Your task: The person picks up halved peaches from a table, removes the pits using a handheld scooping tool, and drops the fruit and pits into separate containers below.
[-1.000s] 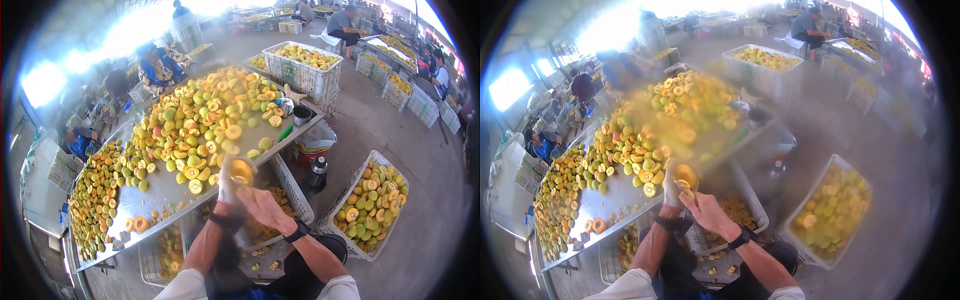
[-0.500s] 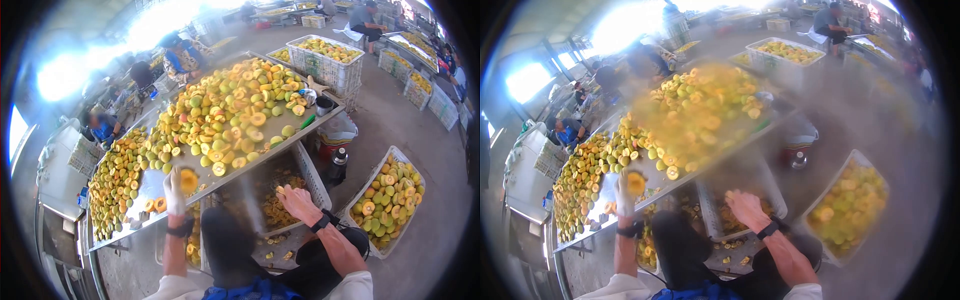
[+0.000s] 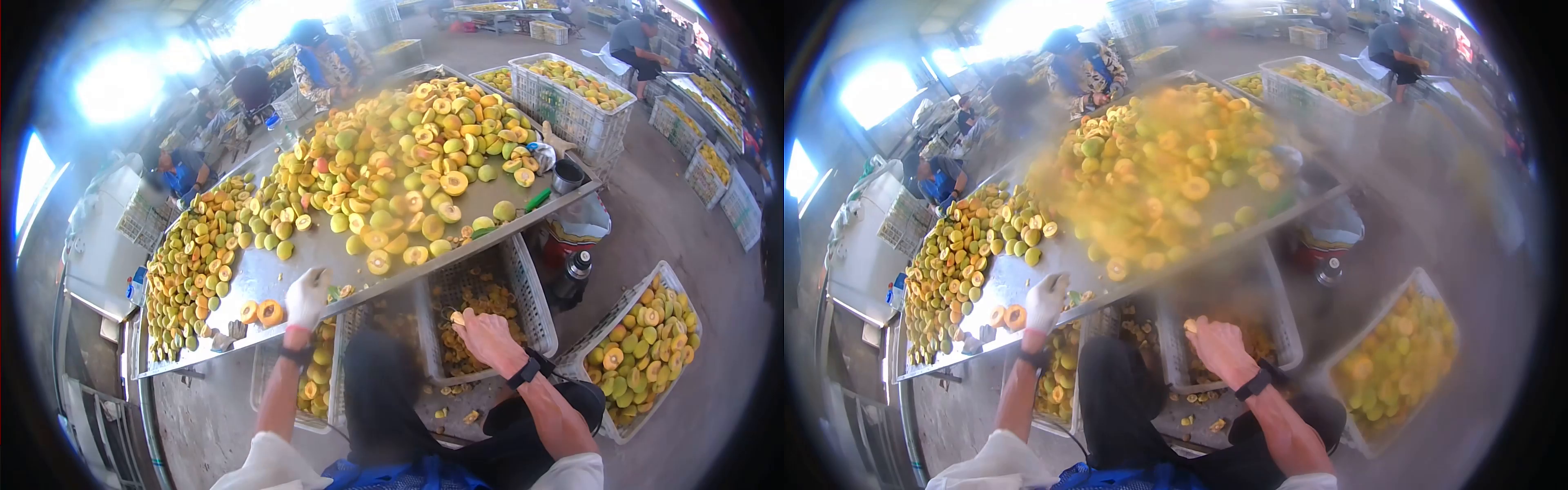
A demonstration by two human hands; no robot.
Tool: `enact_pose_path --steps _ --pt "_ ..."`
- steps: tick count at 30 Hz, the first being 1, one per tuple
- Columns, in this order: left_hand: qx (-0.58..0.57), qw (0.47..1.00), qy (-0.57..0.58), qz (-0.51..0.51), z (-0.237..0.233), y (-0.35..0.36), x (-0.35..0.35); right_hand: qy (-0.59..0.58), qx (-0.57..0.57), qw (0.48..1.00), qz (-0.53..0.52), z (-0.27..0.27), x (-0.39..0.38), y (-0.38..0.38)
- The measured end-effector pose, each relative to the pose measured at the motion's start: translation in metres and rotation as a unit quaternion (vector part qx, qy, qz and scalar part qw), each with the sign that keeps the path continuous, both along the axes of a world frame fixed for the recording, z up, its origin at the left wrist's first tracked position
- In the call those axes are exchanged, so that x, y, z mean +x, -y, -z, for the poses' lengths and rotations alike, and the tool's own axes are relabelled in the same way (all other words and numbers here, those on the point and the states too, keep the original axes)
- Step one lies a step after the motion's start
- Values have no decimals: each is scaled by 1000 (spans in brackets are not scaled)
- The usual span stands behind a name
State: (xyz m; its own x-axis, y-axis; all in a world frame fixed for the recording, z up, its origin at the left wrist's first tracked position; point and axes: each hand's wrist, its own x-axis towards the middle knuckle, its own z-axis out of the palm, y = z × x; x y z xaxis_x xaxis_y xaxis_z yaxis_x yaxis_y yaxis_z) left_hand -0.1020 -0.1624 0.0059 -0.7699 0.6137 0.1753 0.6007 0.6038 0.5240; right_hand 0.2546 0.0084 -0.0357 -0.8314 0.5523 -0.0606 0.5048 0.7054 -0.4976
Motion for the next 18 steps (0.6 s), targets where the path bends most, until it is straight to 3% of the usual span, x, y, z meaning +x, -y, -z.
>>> enact_pose_path --steps 3,8,12,15,18 --pt "7 997 -28 69 16 -69 -14 -8 5 1000 -2 -8 -6 -1" --pt "-107 986 -68 104 33 -147 -19 -15 7 1000 10 -14 -9 -5" --pt "-94 984 -46 142 43 -159 -23 -27 9 1000 8 -19 -7 -7" --pt "-22 985 -8 172 46 -151 -22 -54 9 998 8 -25 -6 -6" --pt "16 991 44 124 21 -137 4 -107 17 994 16 -34 -7 -4"
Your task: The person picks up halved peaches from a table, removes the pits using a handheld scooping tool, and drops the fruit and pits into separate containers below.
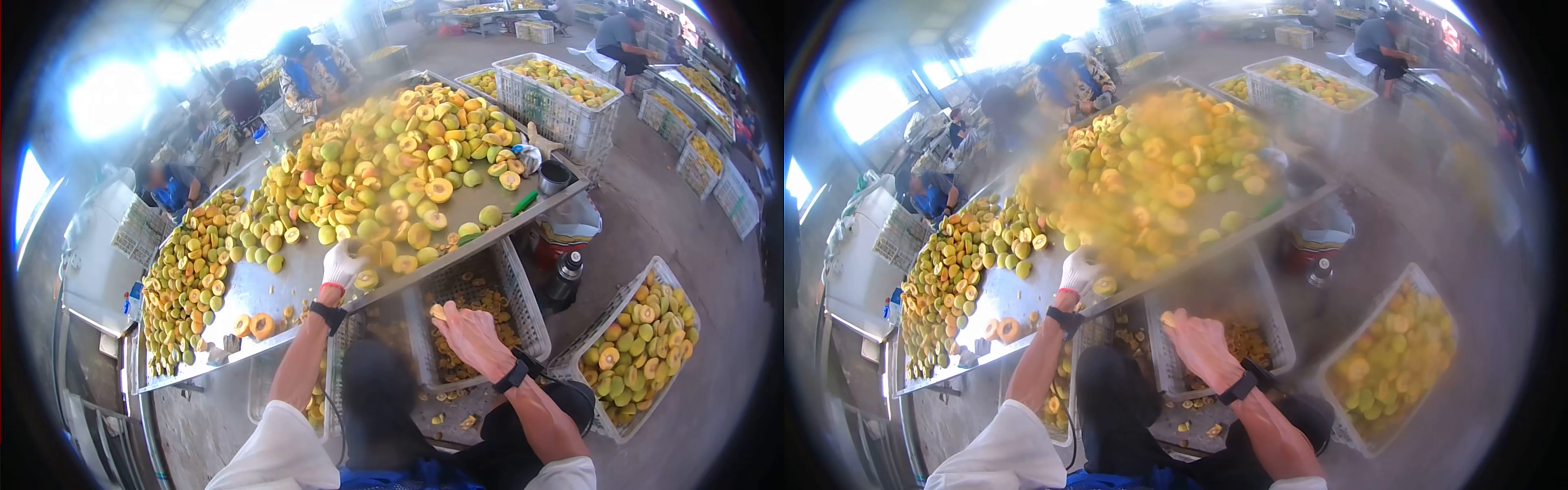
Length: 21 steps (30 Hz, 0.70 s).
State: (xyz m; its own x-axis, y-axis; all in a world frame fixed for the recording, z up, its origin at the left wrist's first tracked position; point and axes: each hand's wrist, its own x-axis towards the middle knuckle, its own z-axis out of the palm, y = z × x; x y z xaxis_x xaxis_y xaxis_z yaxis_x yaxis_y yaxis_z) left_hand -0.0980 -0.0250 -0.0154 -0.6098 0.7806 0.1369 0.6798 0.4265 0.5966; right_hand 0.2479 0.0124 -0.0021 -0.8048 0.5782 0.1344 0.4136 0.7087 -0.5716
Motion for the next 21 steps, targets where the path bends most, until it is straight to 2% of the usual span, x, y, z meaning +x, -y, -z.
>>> enact_pose_path --steps 2,6,8,12,15,17,21 --pt "22 1000 -12 6 -6 4 9 -59 17 998 5 0 -6 1" --pt "82 996 -9 37 -22 17 31 -82 -10 996 32 -11 -19 3" --pt "119 986 107 50 -35 20 46 -89 -46 993 58 -22 -24 5" --pt "139 936 312 85 -78 23 86 -200 -80 975 59 -38 -28 5" --pt "123 917 369 82 -85 17 95 -267 -88 958 53 -43 -31 4" --pt "126 939 305 102 -90 12 110 -286 -94 952 57 -47 -30 3" --pt "166 929 300 142 -90 -2 136 -303 -80 948 62 -46 -30 -5"
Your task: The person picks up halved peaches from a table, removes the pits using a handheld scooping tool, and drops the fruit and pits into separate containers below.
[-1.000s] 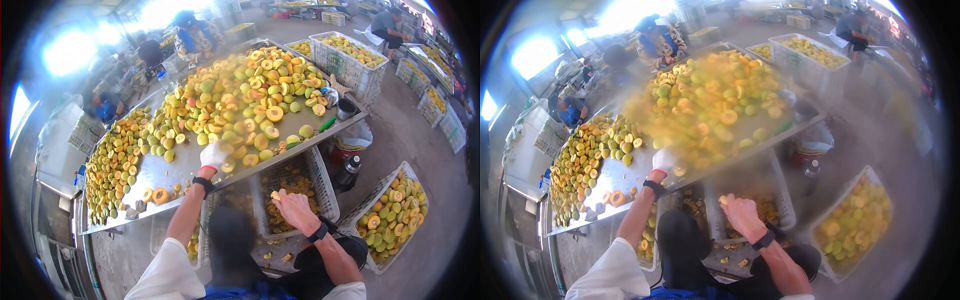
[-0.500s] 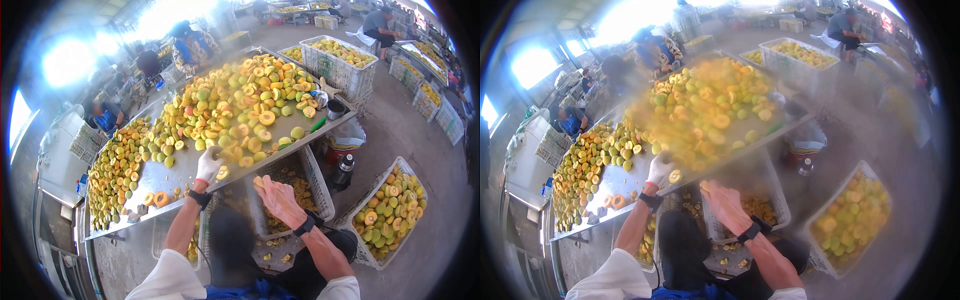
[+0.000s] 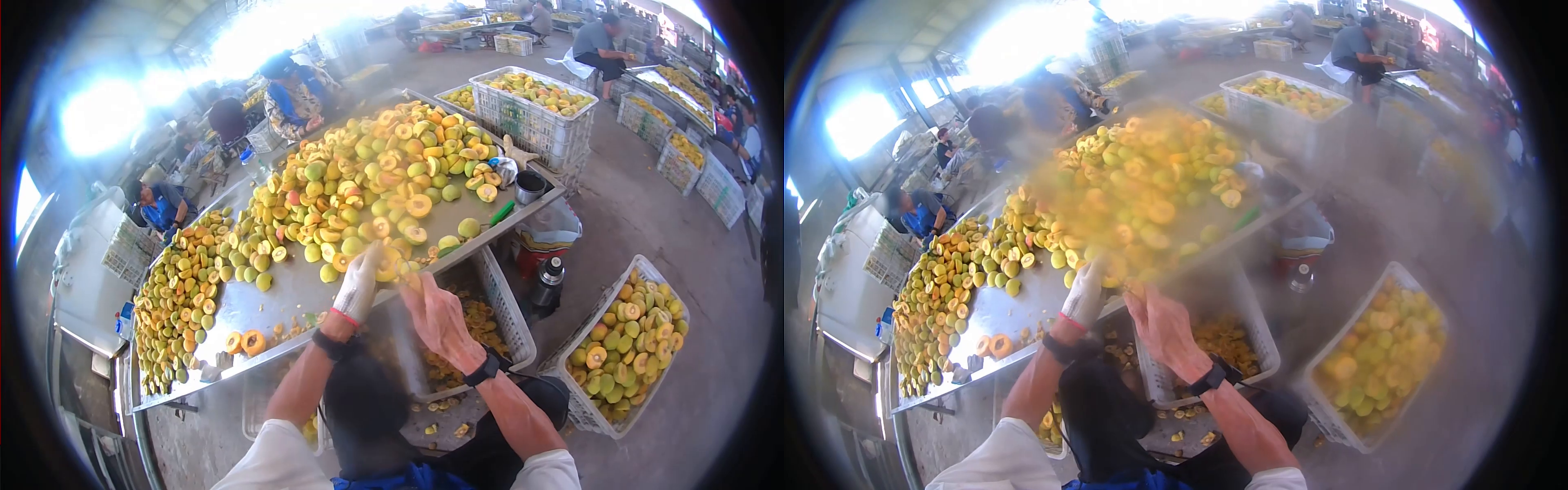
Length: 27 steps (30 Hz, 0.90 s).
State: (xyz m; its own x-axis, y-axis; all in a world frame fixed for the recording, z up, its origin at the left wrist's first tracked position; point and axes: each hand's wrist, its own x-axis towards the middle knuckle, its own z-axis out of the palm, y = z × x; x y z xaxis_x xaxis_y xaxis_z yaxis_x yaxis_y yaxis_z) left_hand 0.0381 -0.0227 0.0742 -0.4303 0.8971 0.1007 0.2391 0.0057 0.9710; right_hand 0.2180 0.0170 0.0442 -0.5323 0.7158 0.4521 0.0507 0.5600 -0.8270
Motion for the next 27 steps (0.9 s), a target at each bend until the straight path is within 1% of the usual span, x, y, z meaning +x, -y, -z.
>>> enact_pose_path --steps 2,4,7,10,13,16,19,20,23,25,27 --pt "9 1000 16 11 -3 -5 10 24 -10 1000 1 -3 3 -4" --pt "2 997 73 -1 -6 -10 20 37 -5 999 9 -5 5 -6" --pt "24 1000 -12 -3 -14 -14 31 38 -6 999 16 -9 6 -9" --pt "68 997 46 -9 -12 -20 37 32 -18 999 25 -7 4 -10" --pt "80 995 49 -37 -17 -16 45 39 -28 998 29 -3 0 -10" --pt "115 992 31 -46 -21 -13 50 45 -39 998 21 -5 -1 -7" --pt "187 975 -96 -78 -18 -15 54 30 -60 998 19 -2 -5 -4" --pt "179 977 -81 -85 -17 -16 55 21 -68 997 20 1 -7 -3" --pt "171 979 -28 -106 -18 -15 62 -26 -9 1000 5 8 -11 -2" --pt "186 974 22 -124 -24 -16 71 -48 -24 999 -7 2 -9 0" --pt "204 972 15 -118 -30 -16 74 -50 -39 998 -23 -8 -3 1"
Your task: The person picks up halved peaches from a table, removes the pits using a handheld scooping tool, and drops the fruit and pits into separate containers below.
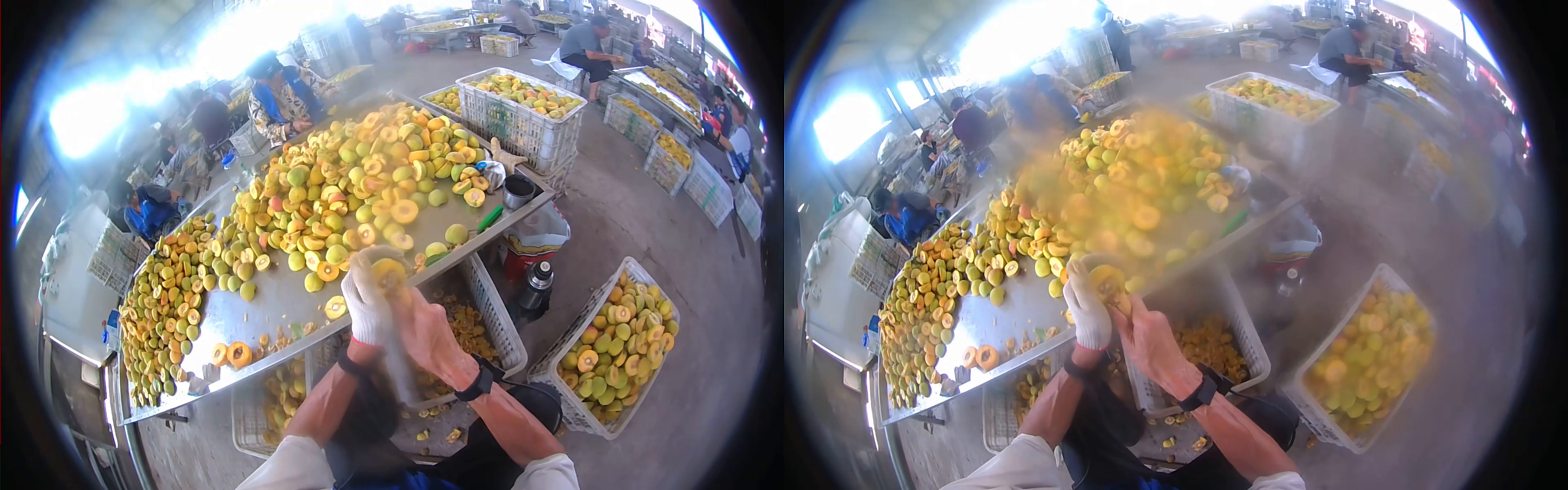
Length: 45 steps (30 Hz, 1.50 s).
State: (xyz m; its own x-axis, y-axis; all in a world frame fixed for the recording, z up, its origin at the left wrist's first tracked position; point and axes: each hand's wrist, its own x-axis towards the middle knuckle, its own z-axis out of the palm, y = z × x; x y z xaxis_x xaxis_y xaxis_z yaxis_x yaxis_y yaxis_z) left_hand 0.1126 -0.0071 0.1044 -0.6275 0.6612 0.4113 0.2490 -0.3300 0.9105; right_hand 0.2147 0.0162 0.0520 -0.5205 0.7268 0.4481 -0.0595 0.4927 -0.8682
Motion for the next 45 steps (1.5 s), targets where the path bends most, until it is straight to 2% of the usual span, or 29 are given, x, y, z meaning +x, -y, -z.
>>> enact_pose_path --steps 5,6,8,10,14,16,17,20,21,23,26,27,29,30,32,35,39,41,43,45 --pt "-16 997 -69 7 -4 2 8 63 -25 997 -35 -14 27 -4" --pt "-12 995 -103 -4 -3 3 11 32 -29 998 -46 -13 30 -3" --pt "-19 990 -136 16 0 2 14 -32 -36 997 -65 -12 34 -2" --pt "-48 987 -136 76 2 4 7 17 -96 988 -119 -14 42 -3" --pt "-73 984 -76 142 16 0 3 115 -284 930 -202 -18 54 -10" --pt "-99 975 -37 197 16 -3 -3 46 -98 984 -139 1 48 -9" --pt "-111 973 -12 203 16 -6 -3 9 0 994 -106 11 44 -10" --pt "-129 963 42 232 17 -14 -7 -5 -26 996 -81 22 33 -10" --pt "-120 960 46 248 20 -16 -13 12 -163 977 -133 13 35 -12" --pt "-85 963 67 249 31 -17 -16 52 -425 875 -227 -11 45 -13" --pt "-3 960 153 235 53 -21 -16 26 -441 864 -241 -14 46 -11" --pt "27 944 213 250 53 -25 -15 11 -410 882 -233 -11 43 -7" --pt "27 944 264 198 53 -25 -10 -18 -346 912 -217 -3 34 4" --pt "-1 958 256 130 23 -22 7 -16 -243 956 -161 0 33 5" --pt "-42 973 221 58 6 -18 7 -19 -32 999 -40 4 31 8" --pt "-68 987 144 38 5 4 -38 105 19 994 -16 16 44 5" --pt "-101 992 -66 -46 -34 79 -83 302 3 953 -11 38 58 9" --pt "-190 962 -176 -89 -27 124 -112 354 13 935 -24 55 63 13" --pt "-292 898 -304 -130 2 168 -149 388 15 921 -39 67 67 18" --pt "-392 823 -375 -168 25 203 -159 430 60 898 -68 108 69 22"
